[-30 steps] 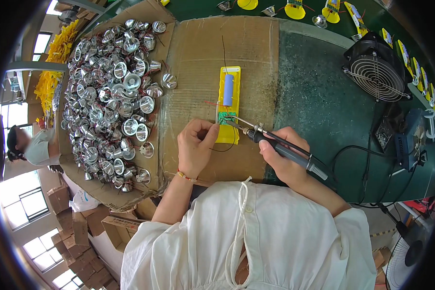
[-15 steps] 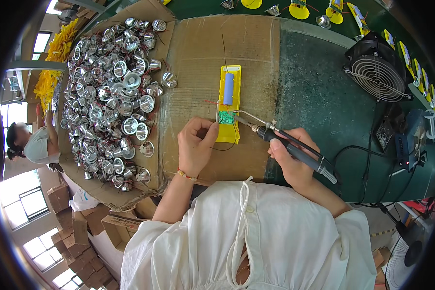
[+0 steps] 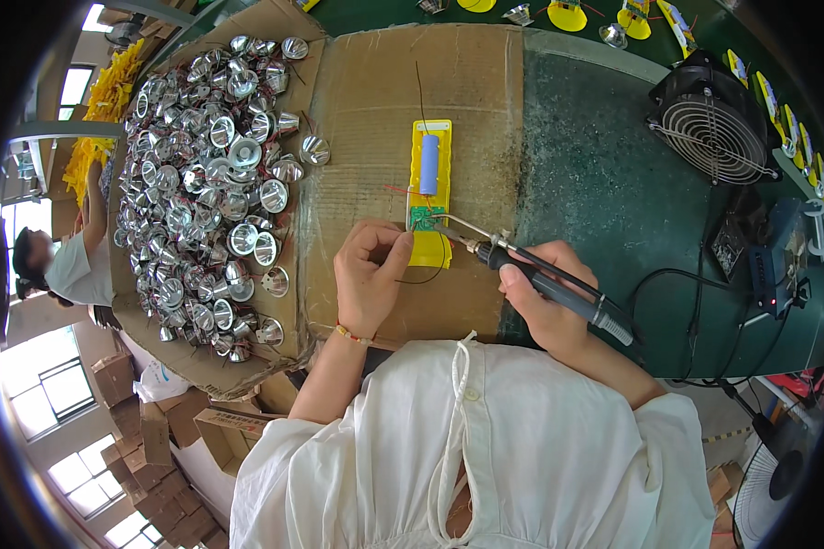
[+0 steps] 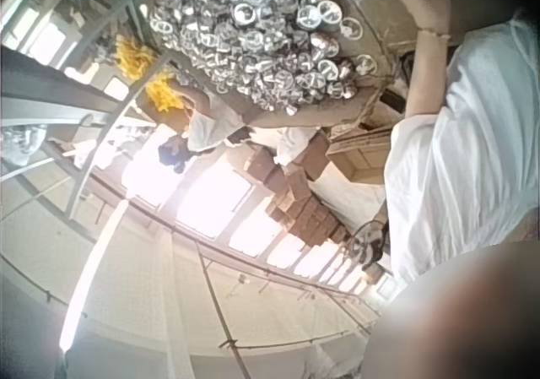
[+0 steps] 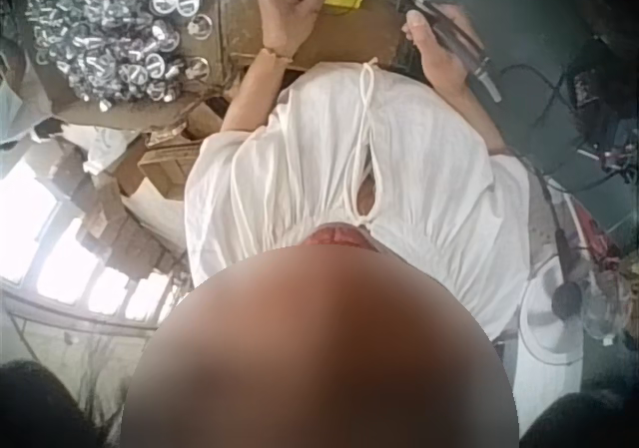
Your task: Soldering wires to small circuit boards as part of a flashlight assembly line.
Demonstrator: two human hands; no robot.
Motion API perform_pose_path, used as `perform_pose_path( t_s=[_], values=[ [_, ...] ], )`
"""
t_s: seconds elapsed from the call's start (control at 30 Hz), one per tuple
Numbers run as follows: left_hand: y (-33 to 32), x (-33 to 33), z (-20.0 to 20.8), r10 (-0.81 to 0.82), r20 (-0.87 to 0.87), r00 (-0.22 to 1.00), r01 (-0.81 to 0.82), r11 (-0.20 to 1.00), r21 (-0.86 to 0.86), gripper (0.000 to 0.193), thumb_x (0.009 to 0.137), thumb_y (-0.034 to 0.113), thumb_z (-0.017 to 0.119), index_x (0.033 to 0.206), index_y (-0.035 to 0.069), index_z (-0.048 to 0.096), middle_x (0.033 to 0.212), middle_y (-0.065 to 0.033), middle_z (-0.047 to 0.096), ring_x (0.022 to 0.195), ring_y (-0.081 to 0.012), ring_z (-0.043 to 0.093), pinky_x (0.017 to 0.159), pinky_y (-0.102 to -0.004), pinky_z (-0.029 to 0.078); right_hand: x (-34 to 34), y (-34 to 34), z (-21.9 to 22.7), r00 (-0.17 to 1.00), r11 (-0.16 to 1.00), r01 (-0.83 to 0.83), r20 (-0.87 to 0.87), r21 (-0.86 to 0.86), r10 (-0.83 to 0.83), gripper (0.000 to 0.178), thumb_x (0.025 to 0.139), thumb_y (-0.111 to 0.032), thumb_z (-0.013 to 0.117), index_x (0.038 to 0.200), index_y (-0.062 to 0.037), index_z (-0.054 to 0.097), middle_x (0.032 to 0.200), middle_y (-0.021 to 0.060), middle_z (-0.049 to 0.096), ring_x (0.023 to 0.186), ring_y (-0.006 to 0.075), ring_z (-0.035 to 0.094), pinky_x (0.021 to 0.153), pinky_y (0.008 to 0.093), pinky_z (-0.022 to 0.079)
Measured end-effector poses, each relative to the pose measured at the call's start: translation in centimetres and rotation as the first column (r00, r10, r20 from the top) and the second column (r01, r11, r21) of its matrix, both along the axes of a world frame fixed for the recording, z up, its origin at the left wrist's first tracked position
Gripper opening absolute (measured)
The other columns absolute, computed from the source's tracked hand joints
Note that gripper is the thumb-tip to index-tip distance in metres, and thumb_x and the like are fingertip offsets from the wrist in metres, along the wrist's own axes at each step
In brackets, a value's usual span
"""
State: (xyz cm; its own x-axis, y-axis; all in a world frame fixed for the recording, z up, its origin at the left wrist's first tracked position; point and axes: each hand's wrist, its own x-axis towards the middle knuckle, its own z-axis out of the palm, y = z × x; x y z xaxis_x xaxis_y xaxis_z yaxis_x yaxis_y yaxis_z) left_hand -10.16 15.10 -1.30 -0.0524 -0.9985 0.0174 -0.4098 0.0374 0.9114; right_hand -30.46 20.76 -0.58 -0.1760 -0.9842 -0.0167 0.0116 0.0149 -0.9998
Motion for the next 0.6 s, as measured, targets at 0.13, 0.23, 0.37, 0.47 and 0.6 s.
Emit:
perform_pose_path(
  t_s=[0.13, 0.23, 0.37, 0.47, 0.6],
  values=[
    [-0.07, -0.09, -0.04, 0.014, 0.023, 1.0, -0.014, 1.0, 0.014, 0.009, 0.08, 0.004, 0.063, 0.076, -0.004, 0.06, 0.083, -0.0061, 0.056, 0.066, -0.0085, 0.053, 0.058, -0.0212, 0.044, 0.32, -0.39, -0.31, 1.0, 1.0, -0.014, -0.006, 0.008, 0.014, 0.016, 0.079, -0.009, 0.064, 0.086, 0.0016, 0.054, 0.065, 0.0072, 0.062, 0.057, 0.0089, 0.058, 0.053, 0.0227, 0.047],
    [-0.12, -0.14, 0.06, 0.018, 0.041, 0.999, -0.019, 1.0, 0.017, 0.01, 0.079, 0.004, 0.063, 0.076, -0.004, 0.06, 0.082, -0.0062, 0.056, 0.066, -0.0086, 0.053, 0.058, -0.0213, 0.044, 0.57, -0.52, -0.44, 1.0, 1.0, -0.018, 0.012, -0.01, 0.018, 0.016, 0.079, -0.008, 0.064, 0.085, 0.0015, 0.053, 0.065, 0.0073, 0.062, 0.056, 0.0088, 0.058, 0.052, 0.0228, 0.047],
    [-0.17, -0.12, 0.11, 0.017, 0.054, 0.998, -0.022, 0.995, 0.1, 0.009, 0.079, 0.004, 0.063, 0.076, -0.004, 0.061, 0.082, -0.006, 0.056, 0.066, -0.0085, 0.052, 0.058, -0.0213, 0.044, 0.67, -0.54, -0.43, 0.999, 1.0, -0.018, 0.039, 0.02, 0.017, 0.015, 0.079, -0.007, 0.064, 0.085, 0.0016, 0.053, 0.065, 0.0075, 0.062, 0.056, 0.0086, 0.057, 0.052, 0.0226, 0.046],
    [-0.18, -0.09, 0.04, 0.025, 0.06, 0.998, -0.03, 0.996, 0.081, 0.009, 0.079, 0.004, 0.063, 0.076, -0.004, 0.061, 0.081, -0.0056, 0.057, 0.066, -0.0083, 0.052, 0.057, -0.0211, 0.043, 0.69, -0.59, -0.46, 0.999, 1.0, -0.02, 0.03, 0.01, 0.02, 0.015, 0.079, -0.007, 0.064, 0.085, 0.0017, 0.053, 0.065, 0.0076, 0.062, 0.056, 0.0084, 0.057, 0.051, 0.0222, 0.046],
    [-0.23, -0.07, 0.0, 0.027, 0.017, 0.999, -0.027, 1.0, 0.013, 0.009, 0.079, 0.004, 0.063, 0.075, -0.005, 0.061, 0.081, -0.0055, 0.057, 0.065, -0.0081, 0.052, 0.057, -0.0208, 0.043, 0.72, -0.5, -0.38, 0.999, 1.0, -0.004, 0.049, 0.031, 0.002, 0.015, 0.08, -0.008, 0.063, 0.086, 0.0019, 0.053, 0.066, 0.0078, 0.061, 0.058, 0.0091, 0.058, 0.053, 0.0226, 0.047]
  ],
)
